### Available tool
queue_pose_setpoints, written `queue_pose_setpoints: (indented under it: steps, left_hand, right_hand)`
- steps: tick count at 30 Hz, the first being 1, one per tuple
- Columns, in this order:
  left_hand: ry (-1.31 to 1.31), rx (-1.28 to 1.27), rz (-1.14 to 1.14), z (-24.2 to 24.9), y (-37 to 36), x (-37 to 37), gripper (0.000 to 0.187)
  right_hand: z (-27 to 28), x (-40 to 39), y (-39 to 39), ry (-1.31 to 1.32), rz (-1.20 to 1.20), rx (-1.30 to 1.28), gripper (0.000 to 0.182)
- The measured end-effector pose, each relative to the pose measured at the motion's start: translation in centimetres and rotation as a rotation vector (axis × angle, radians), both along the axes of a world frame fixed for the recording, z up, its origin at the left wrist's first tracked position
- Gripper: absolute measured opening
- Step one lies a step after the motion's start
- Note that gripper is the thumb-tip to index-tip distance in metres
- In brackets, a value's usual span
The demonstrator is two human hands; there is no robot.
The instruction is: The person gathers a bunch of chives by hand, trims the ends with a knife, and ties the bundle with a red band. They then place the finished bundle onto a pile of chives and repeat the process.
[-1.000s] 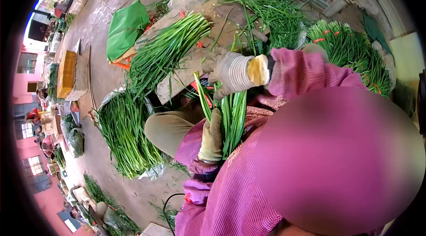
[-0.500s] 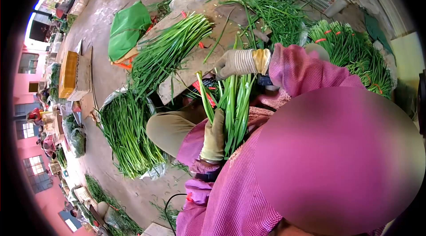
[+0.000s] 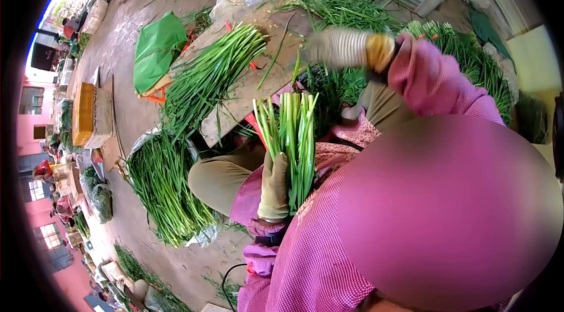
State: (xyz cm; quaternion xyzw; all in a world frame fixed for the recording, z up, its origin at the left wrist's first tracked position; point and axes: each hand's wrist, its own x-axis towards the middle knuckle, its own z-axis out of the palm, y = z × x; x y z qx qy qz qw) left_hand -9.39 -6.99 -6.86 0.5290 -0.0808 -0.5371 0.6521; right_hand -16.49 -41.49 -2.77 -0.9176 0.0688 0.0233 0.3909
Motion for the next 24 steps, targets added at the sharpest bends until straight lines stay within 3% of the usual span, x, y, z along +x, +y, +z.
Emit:
queue_pose_setpoints:
  steps: [1, 2, 3, 5, 6, 7, 9, 11, 13, 14, 15, 17, 18, 21, 23, 24]
  left_hand:
    - [-0.059, -0.097, 0.005, 0.0, -0.1, -0.2, 0.048]
    - [-0.006, -0.100, -0.047, 0.6, 0.0, -0.1, 0.057]
    - [0.000, -0.094, -0.048, 0.6, 0.0, -0.3, 0.057]
    - [-0.089, 0.022, -0.150, 0.8, -0.3, -0.5, 0.054]
    - [-0.077, 0.100, -0.155, 1.2, -0.5, -0.1, 0.050]
    - [0.018, 0.088, -0.084, 1.6, -0.7, -0.1, 0.038]
    - [0.038, 0.112, -0.048, 1.0, -0.1, 0.3, 0.033]
    - [0.064, 0.104, 0.014, -0.5, 0.3, 0.5, 0.031]
    - [0.092, 0.099, 0.068, -0.8, 0.5, 0.6, 0.031]
    - [0.107, 0.118, 0.077, -0.3, 0.5, 0.6, 0.027]
    - [0.121, 0.137, 0.086, -0.1, 0.3, 0.6, 0.025]
    - [0.146, 0.113, 0.076, -0.1, 0.2, 0.5, 0.024]
    - [0.118, 0.133, 0.090, 0.0, 0.1, 0.4, 0.027]
    - [0.095, 0.140, 0.082, -0.2, 0.2, 0.6, 0.031]
    - [0.076, 0.162, 0.042, 0.1, 0.4, 0.6, 0.034]
    - [0.076, 0.164, 0.041, 0.5, 0.3, 0.5, 0.034]
  right_hand:
    - [-7.5, -0.4, -0.9, 0.211, 0.104, 0.877, 0.034]
    - [-4.8, -2.1, 4.0, 0.236, -0.255, 0.911, 0.038]
    - [2.0, -1.6, 7.6, 0.442, -0.126, 0.638, 0.047]
    - [0.0, -1.4, 8.8, 0.362, -0.214, 0.846, 0.040]
    - [-1.6, -0.9, 9.0, 0.173, -0.191, 0.935, 0.036]
    - [-1.5, -0.7, 8.9, 0.169, -0.186, 0.937, 0.036]
    - [-1.2, -0.2, 8.4, 0.215, -0.393, 1.166, 0.032]
    - [-0.5, -0.6, 8.4, 0.065, -0.424, 1.022, 0.031]
    - [0.8, -0.7, 8.4, 0.043, -0.385, -0.053, 0.039]
    - [0.8, -0.4, 8.7, -0.067, -0.351, -0.233, 0.038]
    - [0.5, -0.2, 8.9, -0.067, -0.350, -0.232, 0.038]
    - [0.3, 0.1, 10.0, -0.028, -0.106, -0.472, 0.036]
    - [0.3, 0.2, 10.8, 0.091, -0.067, -0.500, 0.034]
    - [-1.9, 0.0, 10.8, 0.109, 0.075, -0.400, 0.033]
    - [-3.5, 0.0, 10.3, 0.048, 0.019, -0.342, 0.028]
    - [-4.1, 0.4, 9.1, -0.002, -0.046, -0.505, 0.025]
